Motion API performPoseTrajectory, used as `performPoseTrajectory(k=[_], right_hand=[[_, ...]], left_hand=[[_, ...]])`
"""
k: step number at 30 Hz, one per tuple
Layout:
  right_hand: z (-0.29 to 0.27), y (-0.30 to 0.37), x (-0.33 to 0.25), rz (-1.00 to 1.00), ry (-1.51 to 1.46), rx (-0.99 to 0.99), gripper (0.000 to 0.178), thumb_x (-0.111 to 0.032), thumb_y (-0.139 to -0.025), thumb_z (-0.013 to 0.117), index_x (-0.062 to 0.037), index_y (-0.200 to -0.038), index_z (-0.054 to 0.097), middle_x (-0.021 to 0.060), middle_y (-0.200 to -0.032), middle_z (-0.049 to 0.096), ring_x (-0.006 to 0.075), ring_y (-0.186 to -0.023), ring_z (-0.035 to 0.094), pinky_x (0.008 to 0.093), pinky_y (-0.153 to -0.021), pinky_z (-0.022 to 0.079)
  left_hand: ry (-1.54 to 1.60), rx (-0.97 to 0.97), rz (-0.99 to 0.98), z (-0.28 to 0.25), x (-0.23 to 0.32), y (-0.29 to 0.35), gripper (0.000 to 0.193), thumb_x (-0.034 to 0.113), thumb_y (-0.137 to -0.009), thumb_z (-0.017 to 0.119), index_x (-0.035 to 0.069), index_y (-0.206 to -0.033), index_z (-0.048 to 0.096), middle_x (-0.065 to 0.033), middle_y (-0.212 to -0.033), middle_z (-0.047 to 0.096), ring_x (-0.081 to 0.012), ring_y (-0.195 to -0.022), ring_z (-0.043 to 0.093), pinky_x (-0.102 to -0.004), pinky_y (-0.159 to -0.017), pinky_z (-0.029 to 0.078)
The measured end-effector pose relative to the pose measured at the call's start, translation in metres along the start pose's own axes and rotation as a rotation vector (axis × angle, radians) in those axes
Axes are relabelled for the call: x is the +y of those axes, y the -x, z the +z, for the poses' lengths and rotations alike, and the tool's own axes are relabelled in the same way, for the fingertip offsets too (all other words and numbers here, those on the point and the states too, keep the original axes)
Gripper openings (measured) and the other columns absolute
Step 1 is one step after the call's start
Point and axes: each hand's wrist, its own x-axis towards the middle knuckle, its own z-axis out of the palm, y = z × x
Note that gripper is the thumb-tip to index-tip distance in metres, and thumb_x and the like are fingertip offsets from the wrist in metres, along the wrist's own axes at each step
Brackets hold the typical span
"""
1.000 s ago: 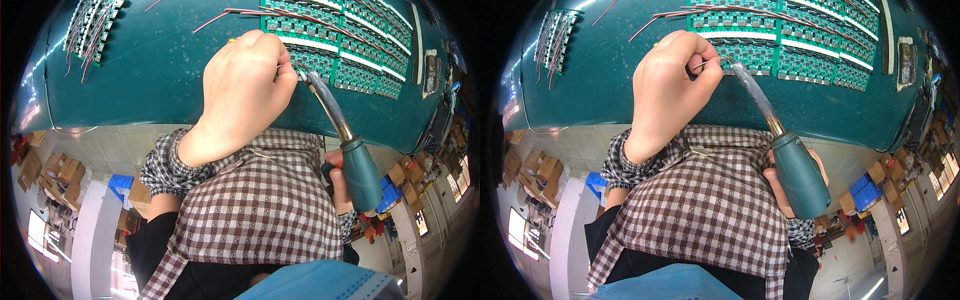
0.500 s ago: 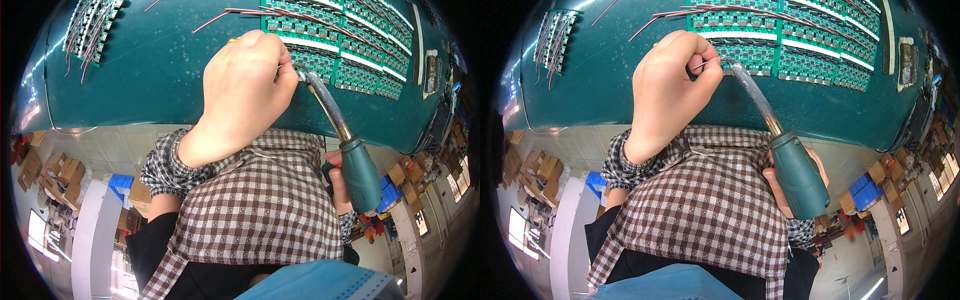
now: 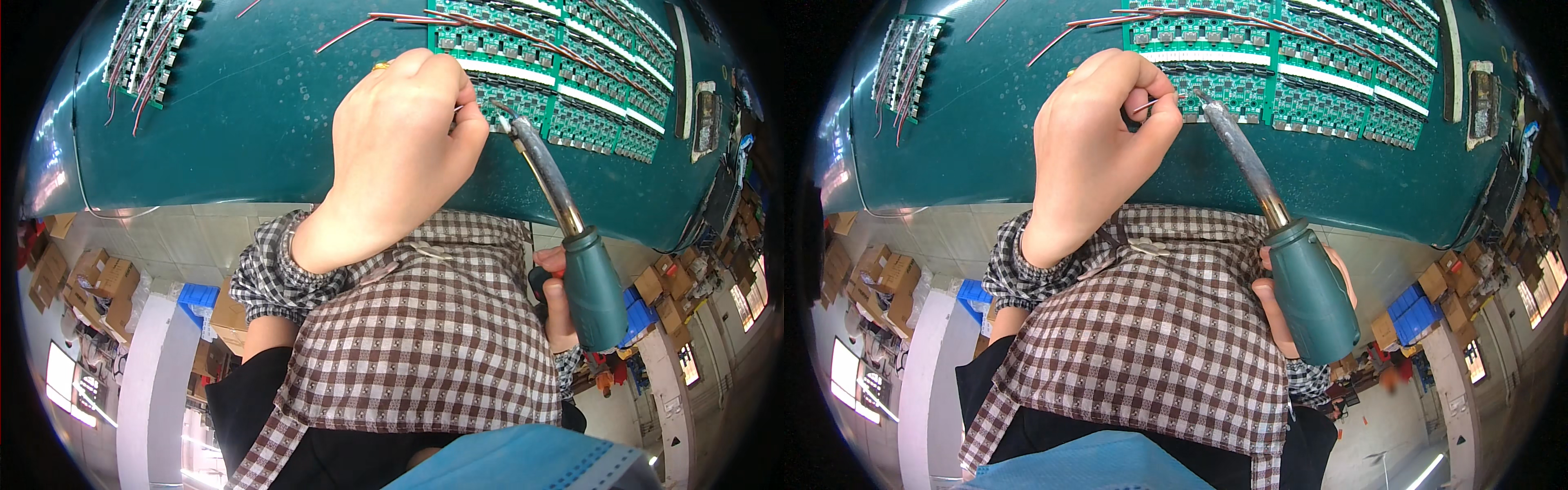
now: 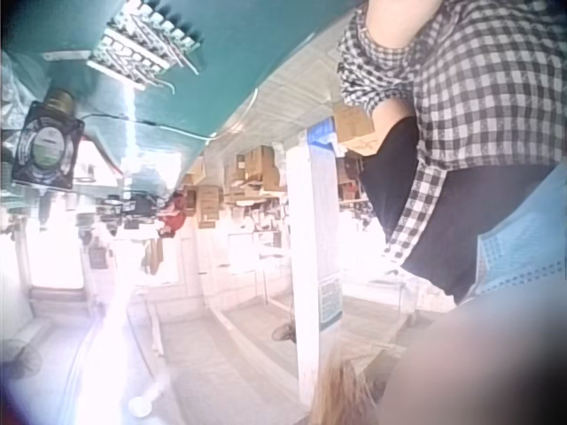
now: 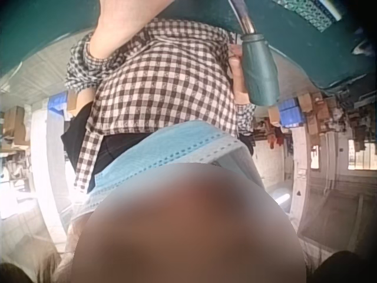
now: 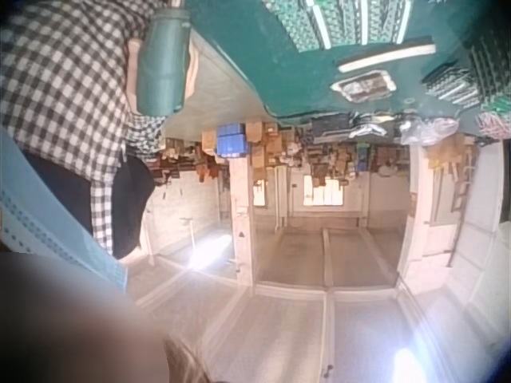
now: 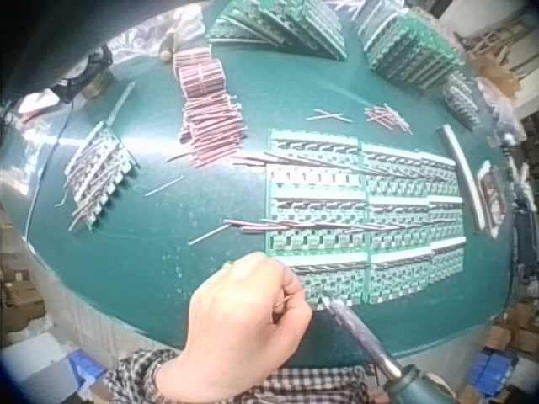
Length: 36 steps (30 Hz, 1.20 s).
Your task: The person solders individual wires onto LED PCB strips using a soldering iron.
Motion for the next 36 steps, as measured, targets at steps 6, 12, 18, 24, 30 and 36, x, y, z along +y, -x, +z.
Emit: performPoseTrajectory(k=[6,12,18,24,30,36], right_hand=[[-0.001,0.0026,0.0068,0.029,-0.057,0.003,0.034,-0.015,-0.072,0.082,-0.0011,-0.098,0.066,0.0078,-0.089,0.069,0.0183,-0.084,0.065,0.0299,-0.078,0.05],[0.0016,0.0042,0.007,0.038,-0.086,0.027,0.034,-0.016,-0.072,0.082,-0.0015,-0.098,0.067,0.0075,-0.088,0.069,0.018,-0.083,0.066,0.0299,-0.077,0.051],[-0.0003,0.0019,0.0081,0.003,-0.053,0.006,0.032,-0.016,-0.071,0.082,-0.0025,-0.096,0.068,0.0073,-0.088,0.069,0.0185,-0.083,0.066,0.0301,-0.077,0.051],[-0.0027,0.0003,0.0064,-0.006,0.002,-0.019,0.032,-0.015,-0.07,0.082,-0.0031,-0.097,0.068,0.007,-0.089,0.069,0.0187,-0.083,0.065,0.0303,-0.076,0.05],[-0.0021,0.0007,0.0039,0.015,-0.002,-0.043,0.033,-0.013,-0.07,0.082,-0.0029,-0.098,0.067,0.0066,-0.088,0.068,0.0184,-0.083,0.065,0.0297,-0.075,0.05],[-0.0013,0.003,0.0033,0.04,-0.039,-0.04,0.038,-0.011,-0.069,0.083,-0.0005,-0.101,0.065,0.0082,-0.088,0.068,0.0171,-0.082,0.066,0.0283,-0.075,0.052]], left_hand=[[-0.001,-0.01,0.006,-0.0002,-0.0015,0.0019,0.01,0.005,-0.07,0.068,0.008,-0.074,0.059,-0.0014,-0.063,0.049,-0.0169,-0.057,0.051,-0.0304,-0.051,0.04],[0.009,0.036,0.025,0.0039,-0.0025,0.0032,0.011,0.005,-0.07,0.068,0.009,-0.073,0.059,-0.001,-0.064,0.049,-0.0163,-0.058,0.051,-0.0301,-0.051,0.04],[0.005,0.03,0.035,0.0031,-0.0013,0.0026,0.01,0.004,-0.07,0.067,0.008,-0.073,0.058,-0.0014,-0.063,0.048,-0.0173,-0.058,0.051,-0.0308,-0.052,0.04],[0.02,-0.003,0.022,0.0021,-0.0017,0.0002,0.01,0.004,-0.07,0.067,0.008,-0.073,0.058,-0.0021,-0.063,0.048,-0.0184,-0.058,0.051,-0.0315,-0.052,0.041],[0.025,0.005,0.023,-0.0002,-0.0016,0.0008,0.01,0.004,-0.07,0.067,0.008,-0.073,0.058,-0.0021,-0.063,0.048,-0.0184,-0.058,0.051,-0.0315,-0.052,0.041],[0.02,0.011,0.022,0.0001,-0.0008,0.001,0.01,0.004,-0.07,0.067,0.008,-0.074,0.058,-0.0018,-0.063,0.048,-0.0179,-0.057,0.051,-0.0312,-0.052,0.04]])
